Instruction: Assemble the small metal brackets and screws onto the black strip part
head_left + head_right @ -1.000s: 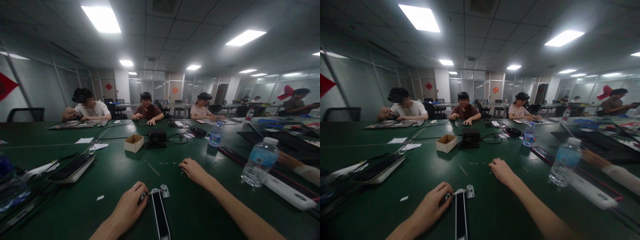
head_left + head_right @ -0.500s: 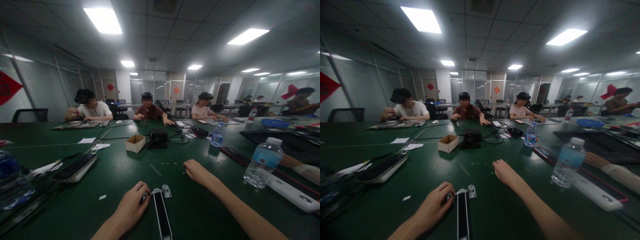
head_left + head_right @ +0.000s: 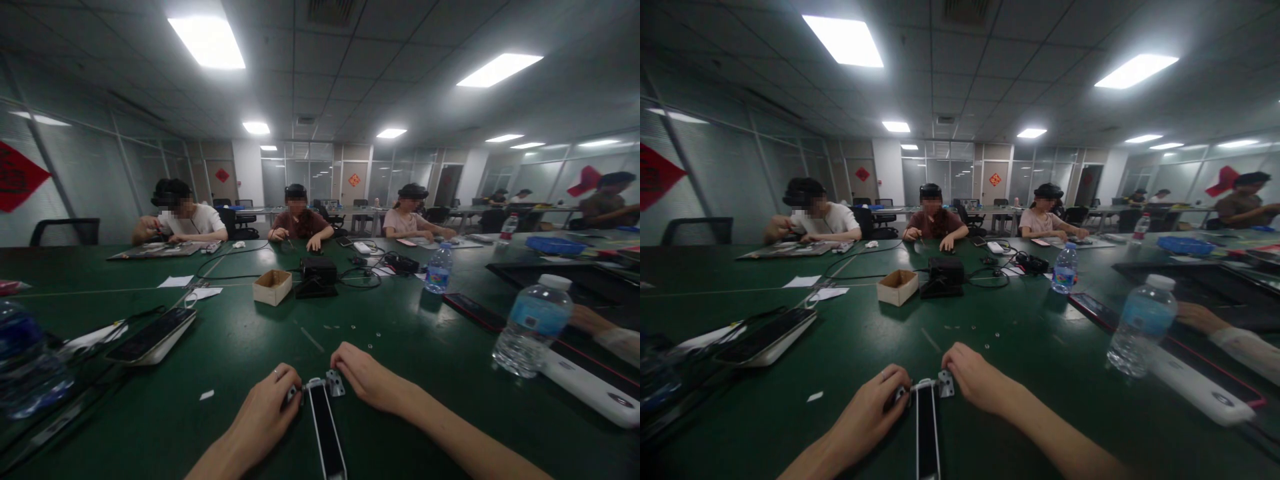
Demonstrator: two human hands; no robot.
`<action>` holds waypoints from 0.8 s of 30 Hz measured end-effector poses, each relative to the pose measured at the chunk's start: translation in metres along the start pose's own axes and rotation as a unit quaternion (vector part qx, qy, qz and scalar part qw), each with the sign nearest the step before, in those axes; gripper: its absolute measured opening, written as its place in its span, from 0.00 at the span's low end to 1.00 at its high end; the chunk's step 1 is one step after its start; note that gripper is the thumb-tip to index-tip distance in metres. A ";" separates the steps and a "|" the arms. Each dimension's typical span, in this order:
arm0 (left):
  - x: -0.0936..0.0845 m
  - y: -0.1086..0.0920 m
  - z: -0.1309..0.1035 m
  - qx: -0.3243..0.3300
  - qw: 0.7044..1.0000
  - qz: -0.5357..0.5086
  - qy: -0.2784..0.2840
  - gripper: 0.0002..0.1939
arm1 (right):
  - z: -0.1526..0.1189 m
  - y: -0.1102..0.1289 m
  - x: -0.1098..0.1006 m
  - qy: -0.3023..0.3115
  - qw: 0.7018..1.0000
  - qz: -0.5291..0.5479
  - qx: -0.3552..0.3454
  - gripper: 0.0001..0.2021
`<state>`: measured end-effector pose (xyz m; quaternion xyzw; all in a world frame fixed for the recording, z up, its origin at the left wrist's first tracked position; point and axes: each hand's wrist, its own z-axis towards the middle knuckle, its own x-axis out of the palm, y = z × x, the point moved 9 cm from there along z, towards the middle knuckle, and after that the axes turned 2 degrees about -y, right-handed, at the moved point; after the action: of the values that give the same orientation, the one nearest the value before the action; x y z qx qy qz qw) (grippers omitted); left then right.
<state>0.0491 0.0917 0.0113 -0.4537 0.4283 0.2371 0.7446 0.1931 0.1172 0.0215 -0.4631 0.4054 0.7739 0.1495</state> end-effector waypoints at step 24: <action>0.001 0.002 0.000 -0.009 1.000 0.001 0.005 0.07 | -0.004 0.009 0.003 -0.024 0.997 0.026 -0.074 0.07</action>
<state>0.0479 0.0928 0.0091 -0.4610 0.4303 0.2389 0.7384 0.1888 0.1082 0.0227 -0.4437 0.3551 0.8162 0.1039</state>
